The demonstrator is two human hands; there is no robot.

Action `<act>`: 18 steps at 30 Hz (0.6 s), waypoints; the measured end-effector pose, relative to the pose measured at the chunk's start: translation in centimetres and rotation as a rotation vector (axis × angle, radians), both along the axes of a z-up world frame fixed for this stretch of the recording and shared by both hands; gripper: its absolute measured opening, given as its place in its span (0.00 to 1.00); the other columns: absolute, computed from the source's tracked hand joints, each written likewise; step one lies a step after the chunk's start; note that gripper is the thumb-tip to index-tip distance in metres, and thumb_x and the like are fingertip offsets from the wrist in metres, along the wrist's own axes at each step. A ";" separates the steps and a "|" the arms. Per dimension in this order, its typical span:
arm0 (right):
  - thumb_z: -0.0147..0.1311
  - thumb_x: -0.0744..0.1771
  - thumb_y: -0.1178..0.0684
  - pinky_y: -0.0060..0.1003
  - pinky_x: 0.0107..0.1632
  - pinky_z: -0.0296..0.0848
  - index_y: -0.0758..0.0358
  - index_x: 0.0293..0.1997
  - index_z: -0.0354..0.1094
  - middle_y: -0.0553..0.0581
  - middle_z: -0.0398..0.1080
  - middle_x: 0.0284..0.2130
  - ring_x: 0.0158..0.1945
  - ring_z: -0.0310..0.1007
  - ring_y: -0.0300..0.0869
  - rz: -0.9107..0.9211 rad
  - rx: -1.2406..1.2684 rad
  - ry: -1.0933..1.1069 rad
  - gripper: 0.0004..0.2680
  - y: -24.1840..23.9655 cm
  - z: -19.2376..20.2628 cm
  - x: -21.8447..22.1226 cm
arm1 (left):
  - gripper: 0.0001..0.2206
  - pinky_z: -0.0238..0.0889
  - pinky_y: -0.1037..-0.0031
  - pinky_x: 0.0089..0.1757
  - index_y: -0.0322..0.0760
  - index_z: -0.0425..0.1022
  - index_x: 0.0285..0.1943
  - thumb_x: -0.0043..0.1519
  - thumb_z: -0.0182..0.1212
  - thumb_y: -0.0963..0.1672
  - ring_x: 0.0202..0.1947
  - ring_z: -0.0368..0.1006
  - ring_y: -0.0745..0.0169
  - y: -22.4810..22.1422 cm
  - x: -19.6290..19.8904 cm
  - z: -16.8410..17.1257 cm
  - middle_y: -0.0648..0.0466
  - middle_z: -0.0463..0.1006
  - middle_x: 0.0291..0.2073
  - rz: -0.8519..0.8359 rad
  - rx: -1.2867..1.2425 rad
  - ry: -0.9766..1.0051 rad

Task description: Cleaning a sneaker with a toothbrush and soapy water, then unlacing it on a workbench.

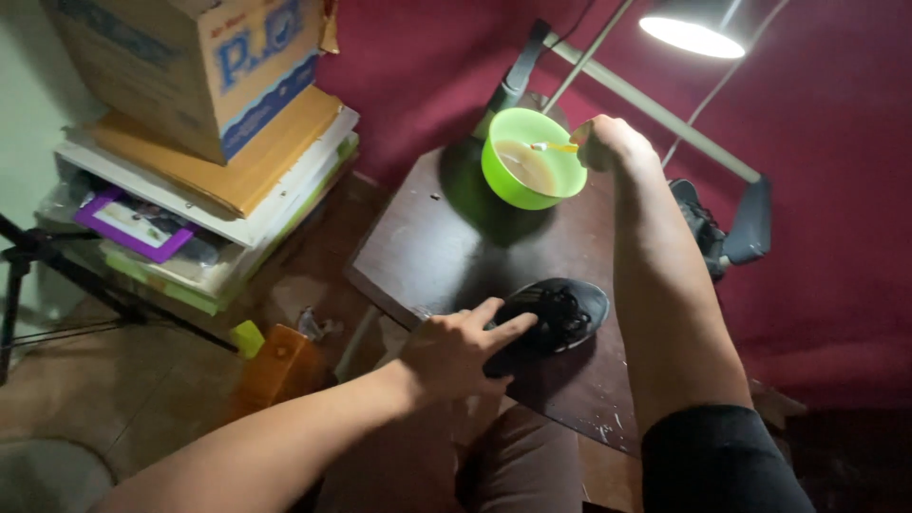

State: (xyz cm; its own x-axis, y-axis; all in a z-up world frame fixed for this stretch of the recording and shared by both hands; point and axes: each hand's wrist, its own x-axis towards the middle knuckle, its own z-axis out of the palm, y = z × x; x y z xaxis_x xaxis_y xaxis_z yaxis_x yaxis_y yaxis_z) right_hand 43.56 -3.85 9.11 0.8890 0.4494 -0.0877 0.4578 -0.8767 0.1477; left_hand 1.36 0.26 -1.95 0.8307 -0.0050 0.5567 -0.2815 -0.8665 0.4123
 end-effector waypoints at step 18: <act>0.64 0.63 0.50 0.59 0.58 0.75 0.56 0.53 0.76 0.65 0.78 0.49 0.56 0.77 0.57 0.068 -0.109 -0.039 0.14 1.2 1.6 -5.9 | 0.50 0.77 0.58 0.33 0.65 0.51 0.78 0.44 0.77 0.54 0.33 0.82 0.44 -0.2 -0.9 1.9 0.48 0.73 0.53 0.010 0.043 0.121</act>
